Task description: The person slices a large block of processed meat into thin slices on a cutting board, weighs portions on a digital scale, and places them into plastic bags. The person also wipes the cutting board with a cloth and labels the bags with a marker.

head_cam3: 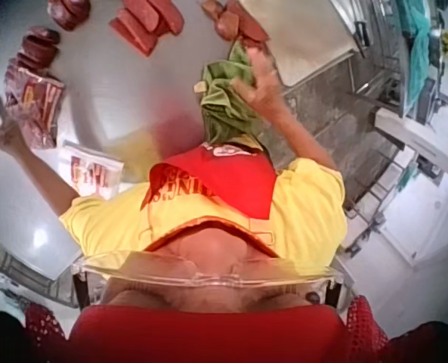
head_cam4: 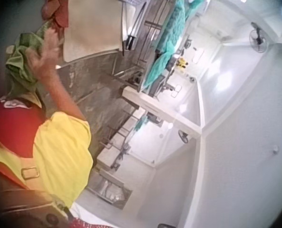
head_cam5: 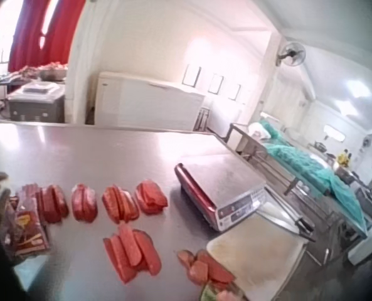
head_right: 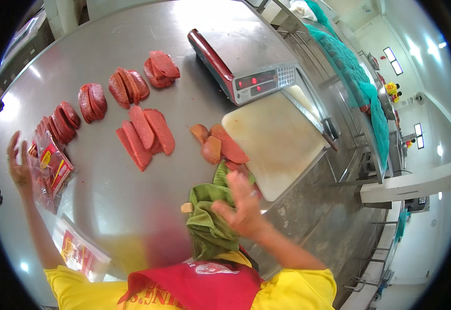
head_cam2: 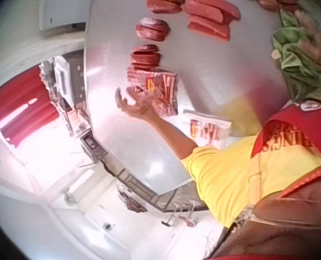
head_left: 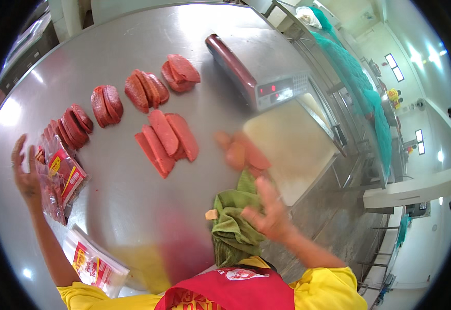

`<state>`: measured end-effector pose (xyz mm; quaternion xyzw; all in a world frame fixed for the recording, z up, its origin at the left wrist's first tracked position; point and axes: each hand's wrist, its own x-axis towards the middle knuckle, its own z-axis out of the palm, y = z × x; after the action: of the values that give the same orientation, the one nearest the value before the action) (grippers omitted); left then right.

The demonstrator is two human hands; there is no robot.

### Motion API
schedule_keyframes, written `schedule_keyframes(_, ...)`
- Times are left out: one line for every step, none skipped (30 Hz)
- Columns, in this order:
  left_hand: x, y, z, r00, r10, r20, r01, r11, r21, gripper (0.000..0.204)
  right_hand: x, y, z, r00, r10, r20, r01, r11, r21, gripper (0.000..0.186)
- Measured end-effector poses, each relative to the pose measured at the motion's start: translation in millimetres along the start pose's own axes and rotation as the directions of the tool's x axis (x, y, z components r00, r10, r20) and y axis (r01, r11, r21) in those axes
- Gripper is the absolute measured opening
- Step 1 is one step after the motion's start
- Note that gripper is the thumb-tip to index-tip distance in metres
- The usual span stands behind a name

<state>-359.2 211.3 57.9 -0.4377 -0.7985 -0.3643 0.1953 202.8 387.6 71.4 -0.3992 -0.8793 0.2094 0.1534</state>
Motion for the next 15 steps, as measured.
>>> schedule_keyframes(-10.1,37.8,15.3,0.999,0.045,0.031,-0.043,0.998,-0.055,0.034,-25.5,-1.6,17.2,0.997,-0.027,0.071,0.034,0.994,-0.101,0.060)
schedule_keyframes(-23.3,107.4,29.9,0.969,-0.188,0.162,0.242,0.856,-0.456,0.034,-41.2,-1.5,31.5,0.996,-0.024,0.087,0.037,0.987,-0.153,0.059)
schedule_keyframes(-34.8,148.4,33.1,0.974,0.026,0.225,0.055,0.937,-0.345,0.035,-53.3,-2.2,44.5,0.995,-0.028,0.099,0.048,0.979,-0.199,0.057)
schedule_keyframes(-47.9,186.2,34.4,0.934,0.230,0.275,-0.157,0.952,-0.263,0.037,-60.0,1.8,52.0,0.992,-0.044,0.115,0.072,0.967,-0.245,0.055)
schedule_keyframes(-76.7,222.9,41.3,0.912,0.226,0.342,-0.130,0.951,-0.280,0.047,-63.0,14.1,57.2,0.995,-0.063,0.075,0.072,0.990,-0.119,0.051)
schedule_keyframes(-101.5,256.8,47.2,0.871,0.247,0.425,-0.074,0.920,-0.384,0.044,-65.9,26.7,65.2,0.997,-0.073,0.034,0.072,0.997,0.012,0.048)
schedule_keyframes(-125.4,289.6,52.6,0.821,0.342,0.458,-0.060,0.848,-0.526,0.040,-67.8,35.6,69.3,0.997,-0.074,-0.009,0.075,0.987,0.142,0.044)
schedule_keyframes(-153.4,313.0,56.7,0.749,0.394,0.533,0.024,0.788,-0.615,0.043,-63.0,33.6,63.9,0.988,0.008,-0.156,0.048,0.934,0.354,0.026)
schedule_keyframes(-177.6,341.5,56.3,0.769,0.349,0.536,0.066,0.790,-0.610,0.040,-59.0,33.7,54.1,0.983,0.086,-0.162,-0.003,0.890,0.456,0.023)
schedule_keyframes(-201.2,368.7,57.3,0.783,0.303,0.542,0.111,0.791,-0.602,0.038,-58.0,34.6,44.7,0.974,0.166,-0.152,-0.054,0.828,0.558,0.020)
schedule_keyframes(-223.9,392.2,63.8,0.822,0.144,0.550,0.277,0.744,-0.608,0.037,-57.6,35.6,38.7,0.961,0.243,-0.130,-0.100,0.749,0.655,0.017)
schedule_keyframes(-246.4,411.9,76.1,0.829,-0.011,0.559,0.425,0.663,-0.617,0.035,-57.1,35.5,40.0,0.962,0.222,-0.161,-0.060,0.742,0.668,0.015)
schedule_keyframes(-262.1,424.8,86.4,0.805,-0.169,0.569,0.556,0.553,-0.621,0.034,-58.6,33.2,38.6,0.976,0.197,-0.096,-0.078,0.722,0.688,0.013)
schedule_keyframes(-268.1,434.7,91.9,0.653,-0.308,0.692,0.757,0.273,-0.593,0.036,-60.2,30.3,40.7,0.991,0.055,-0.125,0.052,0.692,0.720,0.013)
schedule_keyframes(-270.9,436.4,99.8,0.648,-0.373,0.664,0.761,0.272,-0.589,0.034,-62.2,31.5,41.2,0.983,-0.085,-0.161,0.178,0.644,0.744,0.015)
